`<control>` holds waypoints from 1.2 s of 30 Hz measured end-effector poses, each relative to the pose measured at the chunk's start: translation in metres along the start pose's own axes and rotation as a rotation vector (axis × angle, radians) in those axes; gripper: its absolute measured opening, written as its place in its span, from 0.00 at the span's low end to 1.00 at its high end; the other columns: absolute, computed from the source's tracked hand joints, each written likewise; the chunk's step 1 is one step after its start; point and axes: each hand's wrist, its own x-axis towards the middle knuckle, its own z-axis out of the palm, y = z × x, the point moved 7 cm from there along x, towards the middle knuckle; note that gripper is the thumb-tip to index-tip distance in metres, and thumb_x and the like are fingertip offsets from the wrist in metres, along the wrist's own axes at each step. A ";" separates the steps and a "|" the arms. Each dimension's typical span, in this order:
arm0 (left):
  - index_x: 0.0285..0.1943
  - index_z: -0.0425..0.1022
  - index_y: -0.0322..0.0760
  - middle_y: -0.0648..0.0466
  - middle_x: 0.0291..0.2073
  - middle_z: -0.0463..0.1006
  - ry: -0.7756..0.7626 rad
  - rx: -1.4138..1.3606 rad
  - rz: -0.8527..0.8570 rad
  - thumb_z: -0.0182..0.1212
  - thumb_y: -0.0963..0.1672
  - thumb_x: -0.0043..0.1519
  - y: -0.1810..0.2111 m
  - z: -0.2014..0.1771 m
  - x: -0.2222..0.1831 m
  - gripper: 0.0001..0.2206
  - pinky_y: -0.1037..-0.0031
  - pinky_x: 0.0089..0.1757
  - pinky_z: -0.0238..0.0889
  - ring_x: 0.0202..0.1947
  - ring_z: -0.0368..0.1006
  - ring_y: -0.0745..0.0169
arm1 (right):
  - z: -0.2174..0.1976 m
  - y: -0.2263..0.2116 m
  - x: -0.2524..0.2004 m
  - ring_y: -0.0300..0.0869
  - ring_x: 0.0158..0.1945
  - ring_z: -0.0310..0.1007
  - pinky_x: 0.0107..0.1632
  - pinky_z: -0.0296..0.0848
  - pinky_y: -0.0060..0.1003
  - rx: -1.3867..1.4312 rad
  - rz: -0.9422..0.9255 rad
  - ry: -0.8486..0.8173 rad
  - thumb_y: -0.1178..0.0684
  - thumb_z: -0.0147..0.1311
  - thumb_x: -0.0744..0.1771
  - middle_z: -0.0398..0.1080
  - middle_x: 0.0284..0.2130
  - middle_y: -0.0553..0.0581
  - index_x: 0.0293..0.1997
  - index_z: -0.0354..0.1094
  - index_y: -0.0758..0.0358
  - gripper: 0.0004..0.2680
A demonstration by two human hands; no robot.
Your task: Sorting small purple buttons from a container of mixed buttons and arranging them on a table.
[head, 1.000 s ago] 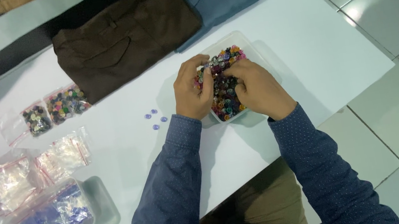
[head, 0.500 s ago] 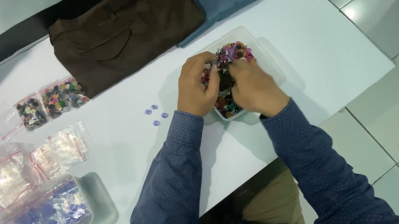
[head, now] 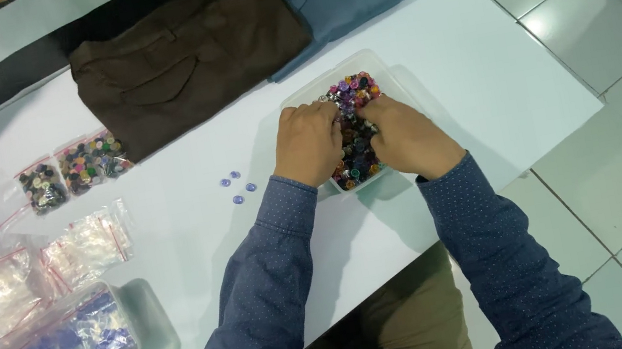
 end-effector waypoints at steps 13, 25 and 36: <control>0.39 0.77 0.37 0.50 0.26 0.79 0.094 -0.076 0.000 0.61 0.42 0.60 -0.001 -0.004 0.000 0.03 0.65 0.48 0.61 0.35 0.78 0.51 | -0.017 -0.005 0.048 0.58 0.41 0.77 0.42 0.77 0.54 -0.153 -0.067 0.296 0.55 0.61 0.65 0.71 0.35 0.60 0.47 0.78 0.60 0.08; 0.44 0.79 0.38 0.52 0.29 0.80 0.115 -0.181 0.031 0.60 0.41 0.63 0.001 -0.011 -0.001 0.05 0.67 0.52 0.59 0.37 0.78 0.54 | -0.049 -0.031 0.001 0.58 0.38 0.78 0.37 0.77 0.48 -0.047 -0.146 0.221 0.62 0.56 0.66 0.71 0.32 0.67 0.47 0.77 0.70 0.07; 0.51 0.78 0.44 0.55 0.40 0.80 0.635 -0.226 0.147 0.61 0.43 0.64 0.010 -0.043 -0.041 0.08 0.61 0.55 0.59 0.47 0.73 0.56 | -0.043 -0.046 -0.025 0.58 0.36 0.76 0.34 0.73 0.45 0.218 -0.389 0.466 0.59 0.60 0.66 0.73 0.31 0.65 0.46 0.77 0.67 0.06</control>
